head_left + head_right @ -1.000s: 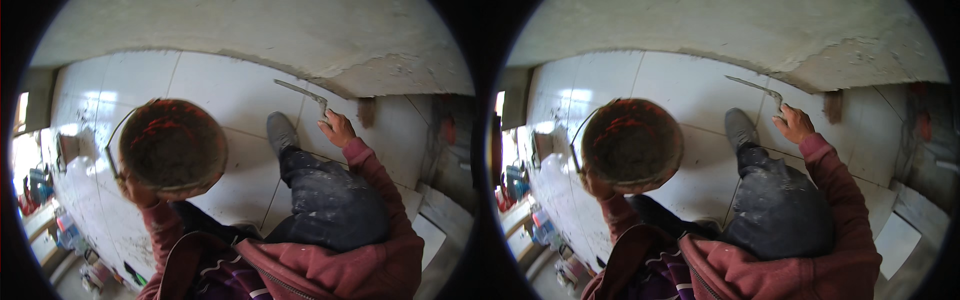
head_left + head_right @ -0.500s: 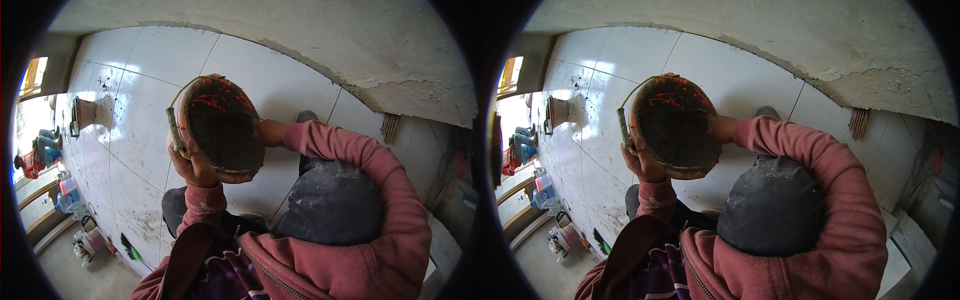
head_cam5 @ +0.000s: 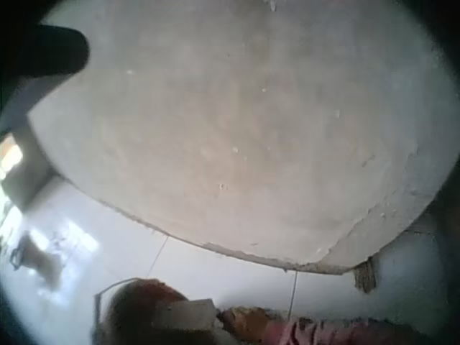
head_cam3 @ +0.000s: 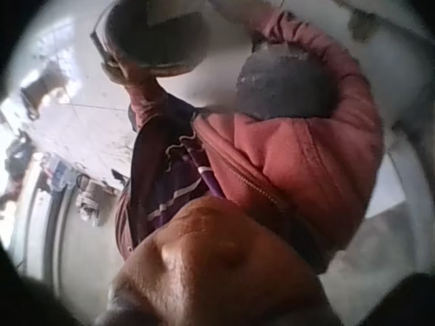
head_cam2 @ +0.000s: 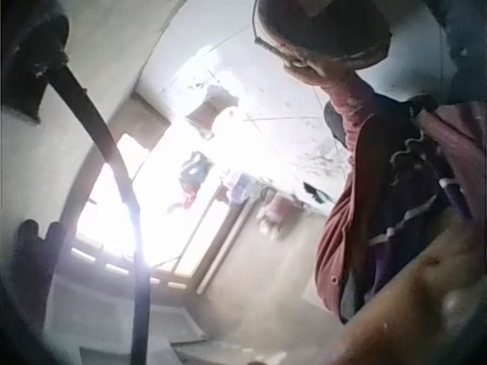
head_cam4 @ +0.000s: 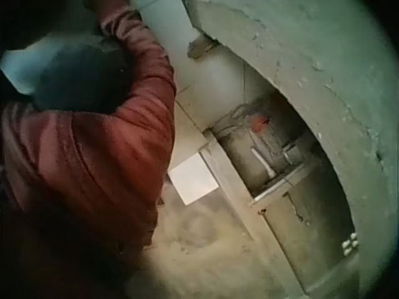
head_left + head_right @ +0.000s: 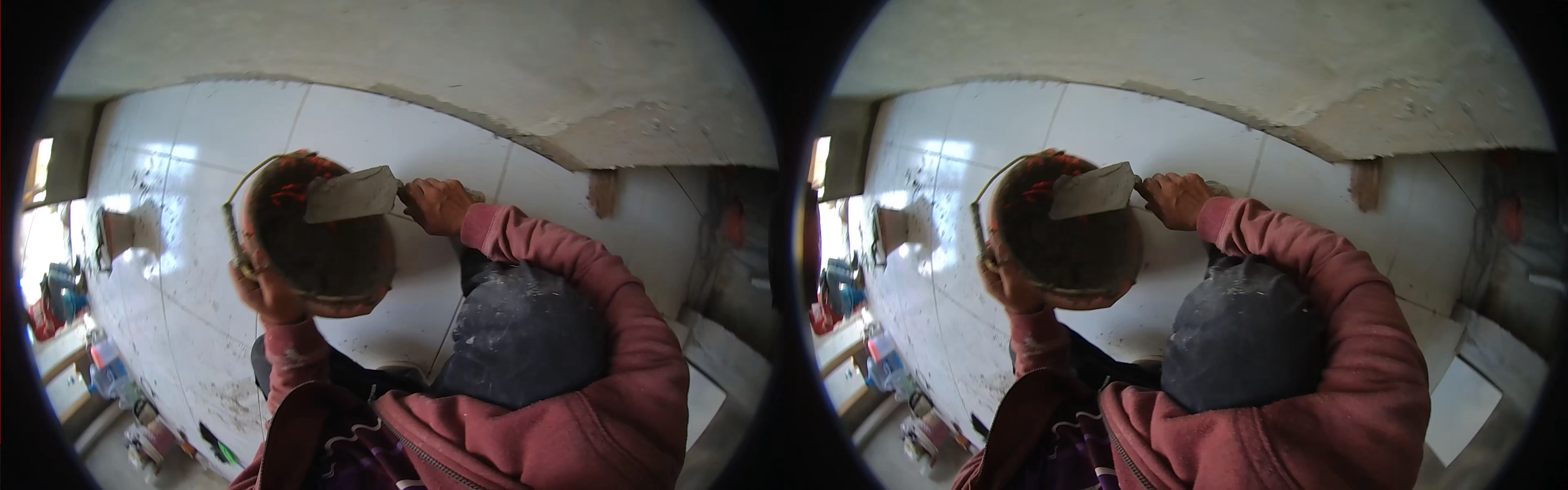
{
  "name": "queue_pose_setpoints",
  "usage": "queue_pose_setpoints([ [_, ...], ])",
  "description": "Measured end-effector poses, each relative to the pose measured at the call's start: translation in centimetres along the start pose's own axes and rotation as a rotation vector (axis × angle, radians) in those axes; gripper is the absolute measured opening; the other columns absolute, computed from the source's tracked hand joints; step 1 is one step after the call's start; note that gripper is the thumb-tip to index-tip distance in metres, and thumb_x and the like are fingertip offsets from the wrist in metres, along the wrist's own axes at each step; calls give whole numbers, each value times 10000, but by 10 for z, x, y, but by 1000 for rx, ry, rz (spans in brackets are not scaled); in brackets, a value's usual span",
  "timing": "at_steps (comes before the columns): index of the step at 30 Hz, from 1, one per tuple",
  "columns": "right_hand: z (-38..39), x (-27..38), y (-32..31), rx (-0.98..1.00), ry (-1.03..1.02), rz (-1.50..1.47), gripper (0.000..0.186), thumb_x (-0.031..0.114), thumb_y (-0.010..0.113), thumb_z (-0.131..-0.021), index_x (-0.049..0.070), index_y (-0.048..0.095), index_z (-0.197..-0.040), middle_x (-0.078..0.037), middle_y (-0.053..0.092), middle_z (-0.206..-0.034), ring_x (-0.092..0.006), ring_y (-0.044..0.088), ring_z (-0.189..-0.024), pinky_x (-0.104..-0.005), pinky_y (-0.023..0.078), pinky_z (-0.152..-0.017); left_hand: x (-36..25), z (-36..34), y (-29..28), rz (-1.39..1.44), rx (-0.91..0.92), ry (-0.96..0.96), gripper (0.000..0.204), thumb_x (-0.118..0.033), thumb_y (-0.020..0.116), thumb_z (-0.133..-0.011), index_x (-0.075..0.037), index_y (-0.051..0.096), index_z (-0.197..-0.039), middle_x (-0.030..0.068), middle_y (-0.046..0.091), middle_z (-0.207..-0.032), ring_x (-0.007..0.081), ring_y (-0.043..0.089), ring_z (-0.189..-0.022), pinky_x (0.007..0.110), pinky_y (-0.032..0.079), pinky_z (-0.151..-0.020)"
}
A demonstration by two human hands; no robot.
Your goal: Applying mortar to the base of a wall using a trowel.
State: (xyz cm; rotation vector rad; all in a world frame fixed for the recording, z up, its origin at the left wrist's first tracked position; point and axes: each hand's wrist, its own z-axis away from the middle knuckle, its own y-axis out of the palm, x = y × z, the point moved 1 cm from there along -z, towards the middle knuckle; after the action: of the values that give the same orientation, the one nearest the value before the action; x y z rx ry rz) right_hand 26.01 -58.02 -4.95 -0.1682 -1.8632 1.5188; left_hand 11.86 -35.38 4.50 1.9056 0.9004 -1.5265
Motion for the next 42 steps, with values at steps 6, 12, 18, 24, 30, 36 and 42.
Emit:
queue_pose_setpoints([
  [6, 132, -79, -24, -76, 433, 56, 292, 296, 561, -757, 58, 496, -914, -153, 586, -834, -332, 583, -749, -431, 466, -631, 0, -14, -24, -89, 147, -75, 275, -124, 462, -877, 58, 495, -1080, 119, 579, -974, 170, 556, -868, 284, 448, -764],
  [12, 225, -139, -57, -22, 809, 100, 360, 353, 531, -796, 25, 508, -944, -191, 600, -791, -370, 582, -735, -436, 464, -643, -2, -22, -12, -23, 85, -47, 278, -135, 440, -883, 60, 529, -1060, 129, 588, -985, 173, 564, -870, 283, 453, -769],
  [18, 207, -191, -59, 18, 851, 135, 372, 378, 521, -809, 25, 525, -926, -209, 600, -800, -381, 580, -758, -431, 468, -663, -4, -27, -20, -76, 89, -46, 320, -164, 450, -887, 63, 524, -1101, 143, 580, -1033, 193, 565, -898, 290, 449, -785],
  [24, 257, -236, -66, -125, 766, 33, 399, 391, 513, -810, 24, 550, -961, -243, 589, -859, -373, 569, -856, -414, 461, -727, 10, -36, -46, -65, 56, -119, 313, -158, 470, -867, 51, 536, -1092, 130, 578, -1034, 183, 559, -890, 290, 441, -786],
  [30, 257, -183, -71, 22, 883, 226, 373, 372, 524, -807, 40, 541, -975, -218, 597, -853, -366, 578, -823, -426, 462, -716, 9, -37, -53, -107, 51, -112, 336, -141, 429, -872, 59, 511, -1130, 135, 577, -1050, 186, 557, -926, 282, 436, -803],
  [36, 193, -203, -50, 57, 829, 227, 412, 413, 513, -802, 53, 526, -1001, -188, 610, -884, -360, 585, -833, -437, 462, -714, 11, -37, -50, -44, -50, -112, 281, -127, 445, -855, 50, 555, -1043, 120, 597, -979, 195, 580, -851, 289, 462, -750],
  [42, 204, -223, -39, -54, 885, 113, 432, 417, 495, -812, 52, 524, -1041, -186, 606, -939, -354, 578, -879, -419, 460, -757, 8, -31, -63, -131, -120, -160, 286, -106, 443, -835, 54, 562, -1041, 128, 595, -1000, 205, 581, -873, 294, 458, -769],
])
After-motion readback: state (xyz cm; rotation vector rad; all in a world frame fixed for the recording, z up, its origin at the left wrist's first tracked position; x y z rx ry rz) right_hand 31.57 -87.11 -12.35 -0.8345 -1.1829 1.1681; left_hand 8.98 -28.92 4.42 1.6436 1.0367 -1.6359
